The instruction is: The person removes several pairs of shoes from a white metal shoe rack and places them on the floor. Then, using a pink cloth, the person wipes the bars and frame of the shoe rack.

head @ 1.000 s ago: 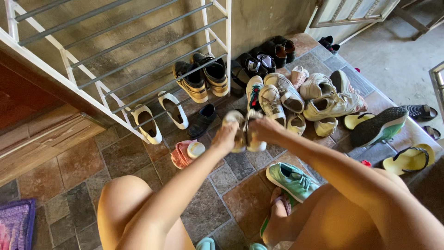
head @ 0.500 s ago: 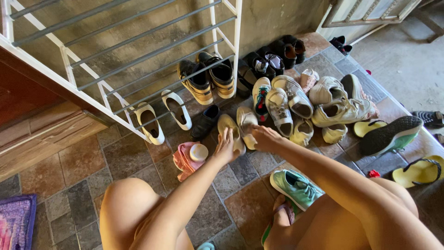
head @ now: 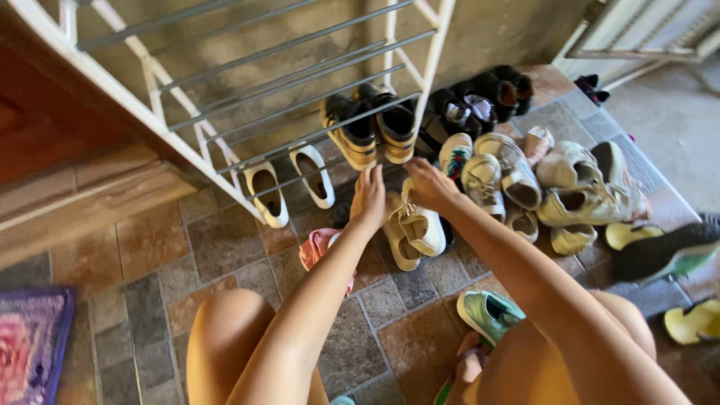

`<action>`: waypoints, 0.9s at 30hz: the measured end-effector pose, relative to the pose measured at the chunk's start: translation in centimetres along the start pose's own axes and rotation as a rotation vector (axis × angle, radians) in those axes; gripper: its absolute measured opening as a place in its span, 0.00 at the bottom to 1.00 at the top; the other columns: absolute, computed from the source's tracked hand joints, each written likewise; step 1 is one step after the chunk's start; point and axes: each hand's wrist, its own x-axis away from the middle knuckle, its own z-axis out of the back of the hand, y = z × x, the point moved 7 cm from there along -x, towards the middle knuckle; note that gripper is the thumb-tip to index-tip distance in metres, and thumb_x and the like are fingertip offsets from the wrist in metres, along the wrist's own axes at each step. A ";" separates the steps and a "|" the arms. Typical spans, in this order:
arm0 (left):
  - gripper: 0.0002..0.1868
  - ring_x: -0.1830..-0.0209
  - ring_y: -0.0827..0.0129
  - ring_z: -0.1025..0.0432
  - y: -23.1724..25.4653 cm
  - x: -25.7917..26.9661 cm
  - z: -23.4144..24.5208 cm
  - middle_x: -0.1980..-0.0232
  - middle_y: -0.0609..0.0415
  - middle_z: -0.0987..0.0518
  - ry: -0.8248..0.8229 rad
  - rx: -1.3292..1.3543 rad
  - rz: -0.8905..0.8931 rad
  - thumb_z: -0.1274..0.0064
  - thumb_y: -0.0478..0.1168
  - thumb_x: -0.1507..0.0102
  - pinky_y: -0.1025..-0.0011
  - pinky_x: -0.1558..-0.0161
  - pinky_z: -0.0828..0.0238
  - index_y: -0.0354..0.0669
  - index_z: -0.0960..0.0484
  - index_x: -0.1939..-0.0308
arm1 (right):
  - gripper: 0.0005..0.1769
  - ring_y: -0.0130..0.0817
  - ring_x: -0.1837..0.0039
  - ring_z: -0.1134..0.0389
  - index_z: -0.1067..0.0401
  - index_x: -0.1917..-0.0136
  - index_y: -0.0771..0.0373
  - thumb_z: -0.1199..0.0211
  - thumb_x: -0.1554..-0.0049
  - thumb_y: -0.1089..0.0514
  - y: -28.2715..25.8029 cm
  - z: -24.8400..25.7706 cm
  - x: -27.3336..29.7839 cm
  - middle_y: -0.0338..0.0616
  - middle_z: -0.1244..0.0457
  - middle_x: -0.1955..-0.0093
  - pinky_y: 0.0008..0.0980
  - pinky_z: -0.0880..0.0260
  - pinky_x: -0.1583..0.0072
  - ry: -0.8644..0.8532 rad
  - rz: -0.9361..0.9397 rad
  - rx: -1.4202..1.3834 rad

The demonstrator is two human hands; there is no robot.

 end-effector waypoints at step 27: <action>0.16 0.50 0.48 0.23 -2.9 -8.3 2.0 0.41 0.45 0.35 -0.365 -0.370 0.338 0.50 0.37 0.31 0.58 0.57 0.19 0.36 0.33 0.41 | 0.43 0.66 0.33 0.40 0.45 0.27 0.68 0.34 0.54 0.61 4.2 -4.8 -9.6 0.60 0.41 0.33 0.49 0.36 0.36 -0.231 -0.346 0.221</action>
